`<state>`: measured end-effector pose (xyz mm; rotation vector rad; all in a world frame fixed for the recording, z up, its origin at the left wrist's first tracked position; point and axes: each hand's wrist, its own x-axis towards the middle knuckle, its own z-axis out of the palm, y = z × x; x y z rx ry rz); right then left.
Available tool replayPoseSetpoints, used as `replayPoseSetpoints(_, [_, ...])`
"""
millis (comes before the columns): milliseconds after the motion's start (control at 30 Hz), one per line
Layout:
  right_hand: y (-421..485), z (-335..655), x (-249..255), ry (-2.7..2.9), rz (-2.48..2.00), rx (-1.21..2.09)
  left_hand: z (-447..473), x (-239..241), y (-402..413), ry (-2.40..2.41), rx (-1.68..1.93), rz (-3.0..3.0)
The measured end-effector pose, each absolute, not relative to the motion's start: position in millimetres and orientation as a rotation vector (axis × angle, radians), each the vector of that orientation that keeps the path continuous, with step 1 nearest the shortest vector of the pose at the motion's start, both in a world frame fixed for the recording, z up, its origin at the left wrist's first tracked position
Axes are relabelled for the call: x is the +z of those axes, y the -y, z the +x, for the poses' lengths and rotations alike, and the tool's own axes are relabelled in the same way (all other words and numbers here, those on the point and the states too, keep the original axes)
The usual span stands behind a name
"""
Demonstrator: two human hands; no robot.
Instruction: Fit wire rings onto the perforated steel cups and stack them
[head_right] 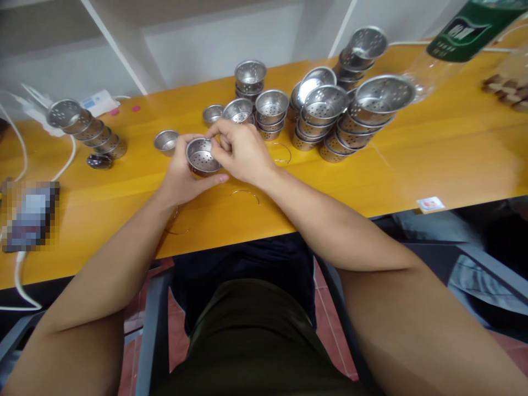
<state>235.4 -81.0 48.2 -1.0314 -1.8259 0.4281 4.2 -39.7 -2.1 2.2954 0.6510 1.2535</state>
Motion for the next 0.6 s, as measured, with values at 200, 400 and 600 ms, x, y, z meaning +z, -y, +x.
replayPoseSetpoints(200, [81, 226, 45, 1.769, -0.914, 0.533, 5, 8, 48, -0.752, 1.239, 2.233])
replayPoseSetpoints(400, [78, 240, 58, 1.824, -0.608, 0.833, 5, 17, 53, -0.752, 1.193, 2.075])
replayPoseSetpoints(600, [75, 255, 69, 1.859, -0.398, 1.134, 0, 13, 46, -0.677, 1.172, 1.956])
